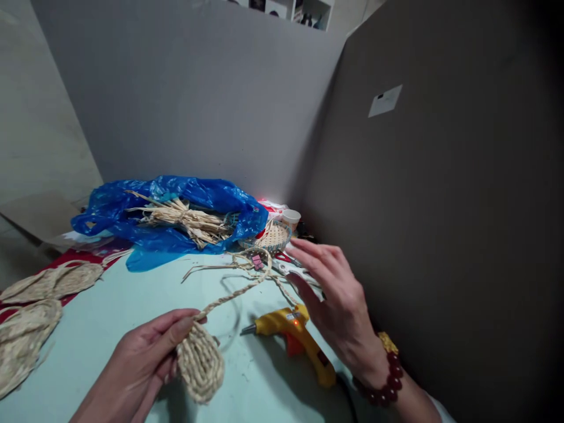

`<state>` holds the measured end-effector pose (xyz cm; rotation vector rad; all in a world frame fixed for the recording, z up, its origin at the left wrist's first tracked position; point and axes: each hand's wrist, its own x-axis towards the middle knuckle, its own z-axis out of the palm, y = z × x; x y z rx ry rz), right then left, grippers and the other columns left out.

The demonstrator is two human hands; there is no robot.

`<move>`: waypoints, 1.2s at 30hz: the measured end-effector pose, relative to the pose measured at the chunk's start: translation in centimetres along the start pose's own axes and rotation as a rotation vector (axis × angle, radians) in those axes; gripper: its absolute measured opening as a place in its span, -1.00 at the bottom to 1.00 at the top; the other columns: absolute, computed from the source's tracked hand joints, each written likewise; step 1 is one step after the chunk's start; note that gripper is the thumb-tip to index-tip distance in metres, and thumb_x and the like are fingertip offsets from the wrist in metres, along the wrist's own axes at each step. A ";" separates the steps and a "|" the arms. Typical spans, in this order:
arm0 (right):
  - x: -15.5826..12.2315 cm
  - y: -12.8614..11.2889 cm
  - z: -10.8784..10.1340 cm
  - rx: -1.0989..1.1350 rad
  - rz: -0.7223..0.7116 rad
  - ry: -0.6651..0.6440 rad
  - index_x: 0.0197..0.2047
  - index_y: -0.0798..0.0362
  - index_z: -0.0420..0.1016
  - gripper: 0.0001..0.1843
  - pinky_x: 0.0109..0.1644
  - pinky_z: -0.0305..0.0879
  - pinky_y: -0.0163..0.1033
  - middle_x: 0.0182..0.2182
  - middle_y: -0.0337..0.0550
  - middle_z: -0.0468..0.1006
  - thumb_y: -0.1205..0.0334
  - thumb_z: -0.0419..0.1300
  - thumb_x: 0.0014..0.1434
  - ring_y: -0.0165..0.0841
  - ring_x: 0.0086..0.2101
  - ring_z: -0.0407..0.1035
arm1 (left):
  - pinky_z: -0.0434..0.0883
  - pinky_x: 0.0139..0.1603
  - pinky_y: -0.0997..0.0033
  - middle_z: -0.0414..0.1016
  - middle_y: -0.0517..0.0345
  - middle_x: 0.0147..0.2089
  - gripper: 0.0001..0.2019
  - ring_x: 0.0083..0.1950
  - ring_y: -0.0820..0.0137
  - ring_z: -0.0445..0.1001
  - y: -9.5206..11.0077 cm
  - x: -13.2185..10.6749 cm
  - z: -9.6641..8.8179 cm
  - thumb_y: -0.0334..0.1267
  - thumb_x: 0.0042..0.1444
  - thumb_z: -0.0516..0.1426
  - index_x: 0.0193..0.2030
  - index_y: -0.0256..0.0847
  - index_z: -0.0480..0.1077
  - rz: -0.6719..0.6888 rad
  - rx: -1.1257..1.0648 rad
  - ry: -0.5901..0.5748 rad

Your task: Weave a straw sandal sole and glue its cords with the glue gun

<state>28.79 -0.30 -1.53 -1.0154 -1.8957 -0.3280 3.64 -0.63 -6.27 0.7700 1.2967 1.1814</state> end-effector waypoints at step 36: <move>-0.5 -0.3 -2.5 0.788 1.045 -0.747 -0.08 -0.06 0.37 -0.62 -0.27 0.28 -0.28 -0.33 -0.26 0.43 0.03 0.28 0.06 -0.33 -0.35 0.33 | 0.30 -0.47 0.65 0.42 0.24 -0.43 -0.63 -0.45 0.52 0.25 2.5 -0.9 -2.3 0.04 -0.09 0.39 -0.17 -0.09 0.62 0.255 -0.048 -0.123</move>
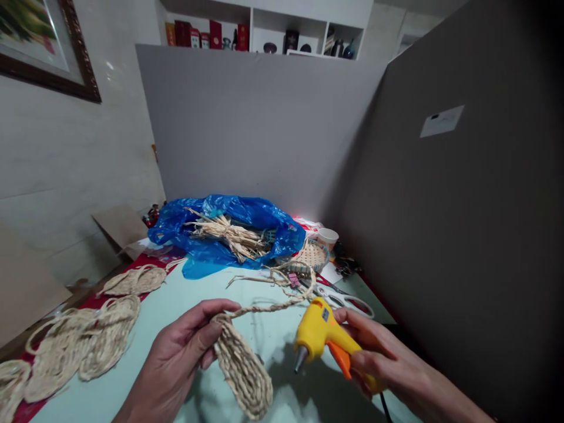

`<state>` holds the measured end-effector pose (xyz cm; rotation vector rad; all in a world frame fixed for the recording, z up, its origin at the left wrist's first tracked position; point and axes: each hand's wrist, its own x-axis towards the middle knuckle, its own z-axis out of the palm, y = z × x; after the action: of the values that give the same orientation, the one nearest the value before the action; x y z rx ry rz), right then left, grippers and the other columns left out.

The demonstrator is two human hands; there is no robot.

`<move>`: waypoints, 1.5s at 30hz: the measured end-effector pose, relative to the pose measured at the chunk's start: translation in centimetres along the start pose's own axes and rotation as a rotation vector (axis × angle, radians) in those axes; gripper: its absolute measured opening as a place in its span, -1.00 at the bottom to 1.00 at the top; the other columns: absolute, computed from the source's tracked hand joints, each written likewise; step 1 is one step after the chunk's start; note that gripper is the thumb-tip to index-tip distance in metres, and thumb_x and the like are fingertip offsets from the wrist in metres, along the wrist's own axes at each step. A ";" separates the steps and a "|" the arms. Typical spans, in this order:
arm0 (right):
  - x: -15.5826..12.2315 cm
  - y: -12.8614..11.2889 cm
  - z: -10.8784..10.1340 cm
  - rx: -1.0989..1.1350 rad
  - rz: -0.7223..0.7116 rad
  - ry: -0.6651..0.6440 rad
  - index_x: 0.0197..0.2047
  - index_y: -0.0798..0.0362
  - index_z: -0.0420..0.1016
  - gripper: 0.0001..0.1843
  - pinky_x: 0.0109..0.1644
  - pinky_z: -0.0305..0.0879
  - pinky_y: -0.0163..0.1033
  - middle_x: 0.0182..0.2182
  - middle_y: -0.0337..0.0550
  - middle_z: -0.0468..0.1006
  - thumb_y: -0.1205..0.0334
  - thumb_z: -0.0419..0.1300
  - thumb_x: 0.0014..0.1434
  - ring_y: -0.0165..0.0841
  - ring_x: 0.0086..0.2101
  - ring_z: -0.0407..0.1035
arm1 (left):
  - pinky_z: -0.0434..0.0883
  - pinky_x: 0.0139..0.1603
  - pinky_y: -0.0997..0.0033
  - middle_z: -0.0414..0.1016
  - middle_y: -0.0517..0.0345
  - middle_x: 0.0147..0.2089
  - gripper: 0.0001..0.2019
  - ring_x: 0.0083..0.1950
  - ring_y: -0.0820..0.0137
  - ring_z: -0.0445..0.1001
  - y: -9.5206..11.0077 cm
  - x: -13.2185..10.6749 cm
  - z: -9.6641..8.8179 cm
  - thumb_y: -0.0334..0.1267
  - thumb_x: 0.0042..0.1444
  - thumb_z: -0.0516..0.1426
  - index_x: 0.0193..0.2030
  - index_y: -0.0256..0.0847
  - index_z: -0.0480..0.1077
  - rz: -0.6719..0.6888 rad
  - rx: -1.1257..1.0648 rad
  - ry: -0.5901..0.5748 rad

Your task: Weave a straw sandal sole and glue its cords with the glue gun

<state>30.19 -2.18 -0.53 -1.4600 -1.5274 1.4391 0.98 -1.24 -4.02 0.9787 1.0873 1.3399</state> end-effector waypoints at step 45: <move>-2.5 0.3 2.0 -0.229 -0.083 0.005 -0.23 -0.15 0.49 -0.63 -0.15 0.50 -0.21 -0.21 -0.19 0.58 -0.26 0.14 0.21 -0.19 -0.23 0.46 | 0.26 -0.56 0.54 0.49 0.21 -0.50 -0.65 -0.55 0.47 0.29 -0.9 -1.7 1.4 0.07 -0.28 0.44 -0.42 -0.08 0.56 -0.051 0.283 0.135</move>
<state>29.01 -5.18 -0.69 -1.5082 -1.7759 1.2438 2.70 -2.86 -4.53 1.0693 1.4239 1.2459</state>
